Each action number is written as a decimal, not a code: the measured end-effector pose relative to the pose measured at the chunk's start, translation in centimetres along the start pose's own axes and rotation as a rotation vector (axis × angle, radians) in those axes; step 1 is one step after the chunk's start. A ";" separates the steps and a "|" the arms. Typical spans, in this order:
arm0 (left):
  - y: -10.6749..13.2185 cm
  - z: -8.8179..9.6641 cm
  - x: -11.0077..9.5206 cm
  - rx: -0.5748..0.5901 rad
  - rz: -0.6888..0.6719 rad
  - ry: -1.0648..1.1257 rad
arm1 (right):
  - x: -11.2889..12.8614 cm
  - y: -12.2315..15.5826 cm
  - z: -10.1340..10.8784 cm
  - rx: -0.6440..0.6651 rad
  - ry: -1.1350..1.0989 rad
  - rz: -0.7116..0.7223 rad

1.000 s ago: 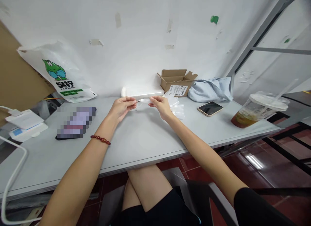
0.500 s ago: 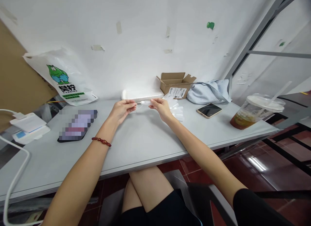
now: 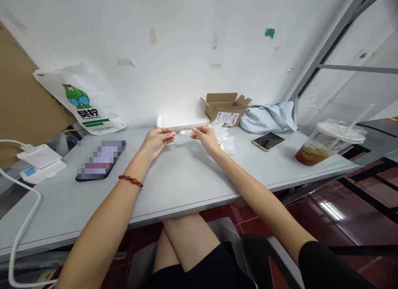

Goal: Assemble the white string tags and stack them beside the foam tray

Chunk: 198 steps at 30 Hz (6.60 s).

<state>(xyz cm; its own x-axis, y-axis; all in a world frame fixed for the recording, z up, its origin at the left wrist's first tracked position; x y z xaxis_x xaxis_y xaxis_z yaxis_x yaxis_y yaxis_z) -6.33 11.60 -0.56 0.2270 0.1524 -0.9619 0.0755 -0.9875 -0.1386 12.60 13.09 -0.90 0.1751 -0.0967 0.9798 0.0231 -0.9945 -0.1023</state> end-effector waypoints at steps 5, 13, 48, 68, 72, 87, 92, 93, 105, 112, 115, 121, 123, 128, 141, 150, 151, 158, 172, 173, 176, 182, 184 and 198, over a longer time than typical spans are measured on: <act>0.1 -0.1 0.1 -0.004 0.016 0.007 | 0.0 0.1 -0.1 -0.004 -0.041 -0.019; 0.2 0.0 0.1 -0.005 0.016 0.014 | 0.0 0.2 -0.2 0.001 -0.049 -0.048; 0.2 0.1 0.2 0.015 0.007 0.010 | -0.1 0.2 0.2 -0.033 -0.047 -0.027; 0.2 -0.1 0.4 0.027 -0.001 0.009 | -0.1 0.2 0.2 -0.031 -0.031 -0.036; 0.3 -0.1 0.4 0.018 0.006 0.008 | -0.1 0.3 0.2 -0.026 -0.038 -0.043; 0.3 -0.1 0.7 -0.011 -0.023 0.000 | 1.0 1.1 0.2 -0.101 0.198 0.065; 0.7 -0.2 0.7 -0.098 -0.030 -0.007 | 1.5 1.9 -0.1 -0.143 0.319 0.109; 0.8 -0.3 0.7 -0.102 -0.032 -0.007 | 1.5 2.0 -0.2 -0.140 0.323 0.115; 1.0 -0.8 0.3 -0.060 0.001 0.004 | 1.3 1.9 -0.6 -0.123 0.286 0.122; 1.1 -0.7 -0.3 -0.050 -0.021 -0.028 | -0.4 1.1 -1.5 0.055 0.214 -0.061; 1.0 -0.5 -0.1 -0.007 0.013 -0.080 | -0.4 1.1 -1.4 0.062 0.169 -0.061; 0.9 -0.6 0.1 0.075 0.020 -0.255 | -0.4 1.1 -1.4 0.034 0.294 0.001; 0.9 -0.8 0.2 0.078 -0.017 -0.283 | -0.5 1.1 -1.3 0.013 0.364 0.030; 0.9 -1.3 0.5 0.064 -0.065 -0.373 | -1.1 1.5 -1.2 -0.038 0.487 0.054; 1.0 -1.1 1.0 0.051 -0.050 -0.373 | -1.0 2.3 -1.9 -0.029 0.597 0.082; 0.7 -0.7 -0.2 0.028 -0.043 -0.162 | 0.7 2.6 -3.3 0.070 0.470 0.086; 0.7 -0.7 -0.3 0.030 -0.049 -0.149 | 0.9 2.5 -3.3 0.069 0.458 0.094; 0.8 -1.0 -0.5 0.147 -0.057 -0.292 | 1.2 1.7 -2.3 0.069 0.491 0.095; 1.6 -2.0 1.3 0.391 0.090 -0.416 | 1.1 1.4 -2.3 0.280 0.609 0.023; 1.6 -2.0 1.3 0.396 0.096 -0.419 | 1.4 1.1 -1.9 0.251 0.658 0.054; 1.2 -1.0 0.8 0.355 0.098 -0.425 | 3.1 0.4 -0.1 0.089 0.885 0.242; 0.2 3.3 -0.3 0.258 0.123 -0.426 | 4.4 -0.9 4.7 -0.093 1.292 0.281; 0.2 4.4 -0.2 0.247 0.154 -0.453 | 4.5 -1.2 6.0 -0.127 1.354 0.252; -0.1 6.1 1.7 0.217 0.228 -0.617 | 3.0 -2.0 7.1 0.027 1.355 0.183</act>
<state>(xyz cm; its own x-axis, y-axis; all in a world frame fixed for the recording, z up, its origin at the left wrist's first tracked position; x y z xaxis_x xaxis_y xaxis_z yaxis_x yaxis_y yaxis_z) -11.83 11.70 -3.64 -0.3845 -0.0474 -0.9219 -0.1193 -0.9878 0.1005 20.06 15.07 1.01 -0.9142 -0.2047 0.3498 0.1258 -0.9638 -0.2351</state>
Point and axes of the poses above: each hand's wrist, its own y-axis away from the middle knuckle, its own z-axis out of the back of the hand, x = y × z, the point moved 8 cm from there along -y, towards the middle knuckle, and after that the axes turned 8 degrees about -z, right-handed, at the moved point
